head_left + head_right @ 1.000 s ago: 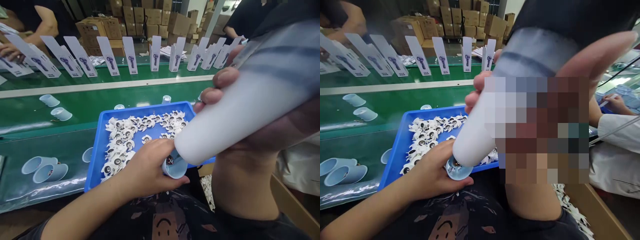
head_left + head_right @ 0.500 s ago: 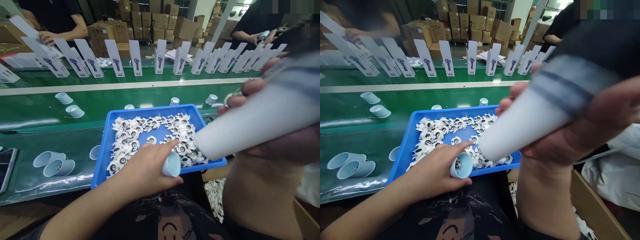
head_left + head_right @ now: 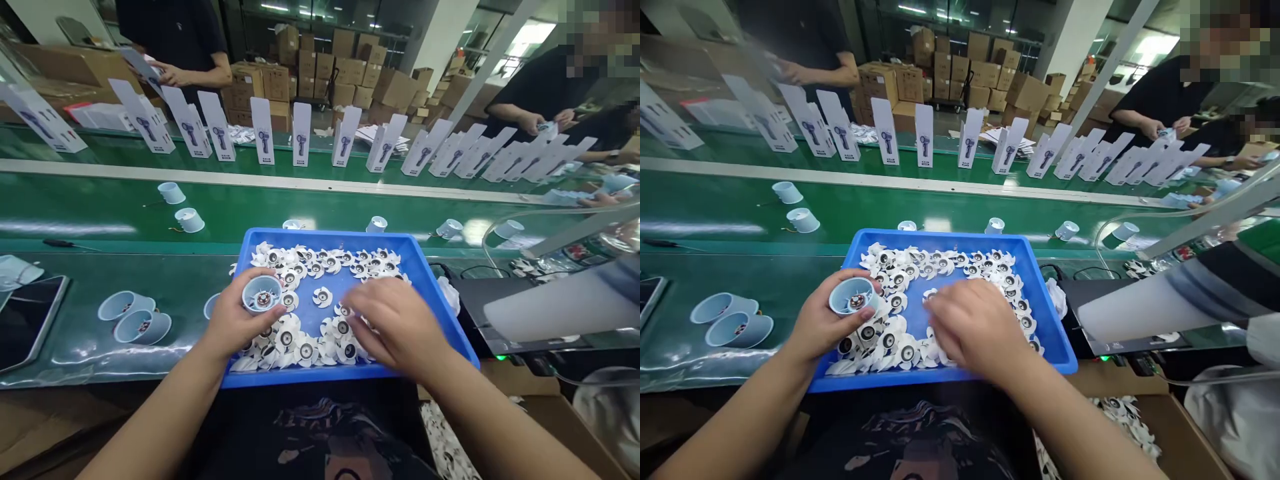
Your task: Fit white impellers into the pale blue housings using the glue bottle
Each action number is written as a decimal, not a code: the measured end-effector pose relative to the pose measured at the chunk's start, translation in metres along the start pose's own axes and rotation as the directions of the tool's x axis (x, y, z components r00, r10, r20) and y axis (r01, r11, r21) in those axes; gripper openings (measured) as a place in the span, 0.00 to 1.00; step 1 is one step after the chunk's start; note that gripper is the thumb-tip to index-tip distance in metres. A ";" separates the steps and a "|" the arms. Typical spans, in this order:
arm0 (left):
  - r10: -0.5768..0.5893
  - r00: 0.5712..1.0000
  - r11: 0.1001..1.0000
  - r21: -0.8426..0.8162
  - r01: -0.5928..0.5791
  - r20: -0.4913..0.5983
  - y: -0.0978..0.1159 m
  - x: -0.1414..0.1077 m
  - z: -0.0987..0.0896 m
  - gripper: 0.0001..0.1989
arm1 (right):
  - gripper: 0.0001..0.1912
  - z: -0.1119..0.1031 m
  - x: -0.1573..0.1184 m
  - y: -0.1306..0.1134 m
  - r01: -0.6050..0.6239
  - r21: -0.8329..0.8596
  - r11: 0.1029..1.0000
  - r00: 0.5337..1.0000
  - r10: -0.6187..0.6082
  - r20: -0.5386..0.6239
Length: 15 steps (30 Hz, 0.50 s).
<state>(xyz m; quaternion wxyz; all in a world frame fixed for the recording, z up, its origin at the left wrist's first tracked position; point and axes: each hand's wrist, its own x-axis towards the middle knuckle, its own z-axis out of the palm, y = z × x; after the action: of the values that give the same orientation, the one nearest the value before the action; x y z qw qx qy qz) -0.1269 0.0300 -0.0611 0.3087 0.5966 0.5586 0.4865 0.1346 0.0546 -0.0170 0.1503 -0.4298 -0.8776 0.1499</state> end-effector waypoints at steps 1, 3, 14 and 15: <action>-0.003 0.999 0.998 -0.071 0.001 -0.039 0.000 -0.001 0.000 0.27 | 0.15 0.011 0.017 0.000 -0.042 -0.078 0.996 0.996 0.048 0.075; -0.016 0.996 0.985 -0.172 0.001 -0.087 0.000 -0.004 -0.001 0.29 | 0.15 0.032 0.047 0.004 -0.113 -0.224 0.968 0.966 0.160 0.204; -0.069 0.997 0.985 -0.158 0.064 -0.027 -0.004 -0.003 0.000 0.30 | 0.12 0.043 0.067 -0.006 0.088 -0.429 0.899 0.907 0.106 0.407; -0.086 0.996 0.986 -0.145 0.081 -0.025 -0.004 -0.002 0.001 0.31 | 0.12 0.042 0.069 -0.007 0.077 -0.434 0.898 0.910 0.115 0.399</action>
<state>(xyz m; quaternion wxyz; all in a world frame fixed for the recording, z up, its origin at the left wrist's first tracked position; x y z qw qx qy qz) -0.1273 0.0292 -0.0657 0.3623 0.5413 0.5513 0.5214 0.0726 0.1000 -0.0431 -0.1422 -0.4196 -0.8957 0.0370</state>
